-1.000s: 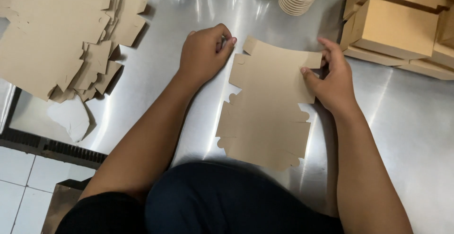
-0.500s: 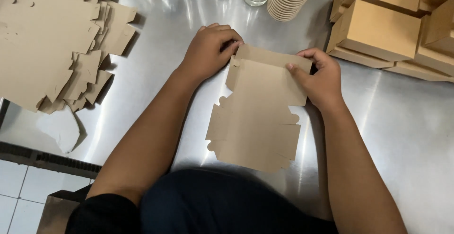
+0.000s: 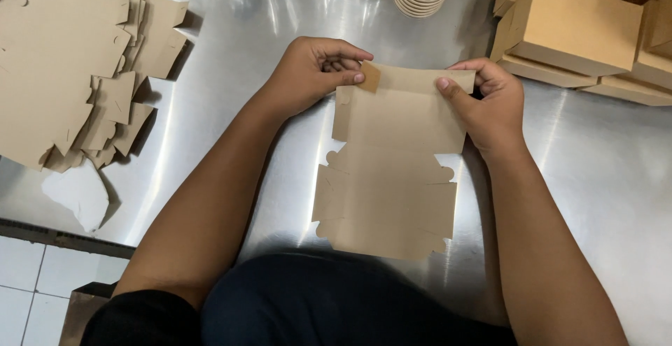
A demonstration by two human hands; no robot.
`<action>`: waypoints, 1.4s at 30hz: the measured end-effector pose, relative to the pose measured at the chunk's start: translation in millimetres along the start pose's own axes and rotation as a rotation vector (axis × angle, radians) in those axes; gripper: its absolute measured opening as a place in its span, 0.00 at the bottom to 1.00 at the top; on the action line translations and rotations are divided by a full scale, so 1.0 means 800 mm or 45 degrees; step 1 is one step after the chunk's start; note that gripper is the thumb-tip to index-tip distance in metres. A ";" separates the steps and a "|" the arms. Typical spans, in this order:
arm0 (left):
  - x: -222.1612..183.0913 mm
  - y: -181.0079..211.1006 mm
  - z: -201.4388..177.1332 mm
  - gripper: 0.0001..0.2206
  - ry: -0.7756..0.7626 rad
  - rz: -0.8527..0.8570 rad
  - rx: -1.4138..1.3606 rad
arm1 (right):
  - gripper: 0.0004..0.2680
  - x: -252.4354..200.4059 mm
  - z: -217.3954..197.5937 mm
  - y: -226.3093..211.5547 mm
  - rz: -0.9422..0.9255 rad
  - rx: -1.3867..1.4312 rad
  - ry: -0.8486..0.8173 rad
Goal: The person assembles a flat cardboard box blank into a three-dimensional container. They fold the side flaps upward, tuck the locking tabs into their slots, and secure the top flaps to form a finished box.
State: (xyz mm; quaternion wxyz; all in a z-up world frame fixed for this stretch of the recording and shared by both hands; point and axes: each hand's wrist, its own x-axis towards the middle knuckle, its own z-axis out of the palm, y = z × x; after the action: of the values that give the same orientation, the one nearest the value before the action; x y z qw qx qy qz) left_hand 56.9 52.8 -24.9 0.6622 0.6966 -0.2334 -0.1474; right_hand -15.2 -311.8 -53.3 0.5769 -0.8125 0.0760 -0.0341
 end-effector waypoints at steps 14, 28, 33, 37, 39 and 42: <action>-0.003 0.027 0.012 0.06 -0.018 -0.225 0.221 | 0.06 -0.022 0.021 -0.057 -0.038 -0.121 -0.005; -0.002 0.027 0.009 0.07 0.022 -0.216 0.139 | 0.06 -0.012 0.013 -0.030 -0.076 -0.142 0.037; -0.006 0.010 0.001 0.09 -0.173 0.021 0.284 | 0.07 0.002 -0.003 0.004 -0.022 0.092 -0.018; -0.002 -0.011 -0.001 0.11 -0.191 0.028 0.294 | 0.07 0.000 -0.002 0.003 -0.015 0.089 -0.019; -0.001 -0.013 -0.003 0.13 -0.212 -0.014 0.248 | 0.06 -0.002 0.000 -0.004 0.001 0.078 -0.045; -0.004 0.007 0.001 0.14 -0.202 -0.048 0.266 | 0.07 -0.005 0.008 -0.012 0.010 0.074 -0.054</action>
State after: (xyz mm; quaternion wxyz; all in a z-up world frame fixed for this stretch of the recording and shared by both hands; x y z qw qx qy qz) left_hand 53.0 54.0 -19.9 0.5627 0.7521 -0.2860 -0.1893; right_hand -17.1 -301.9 -46.6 0.6019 -0.7957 0.0659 -0.0167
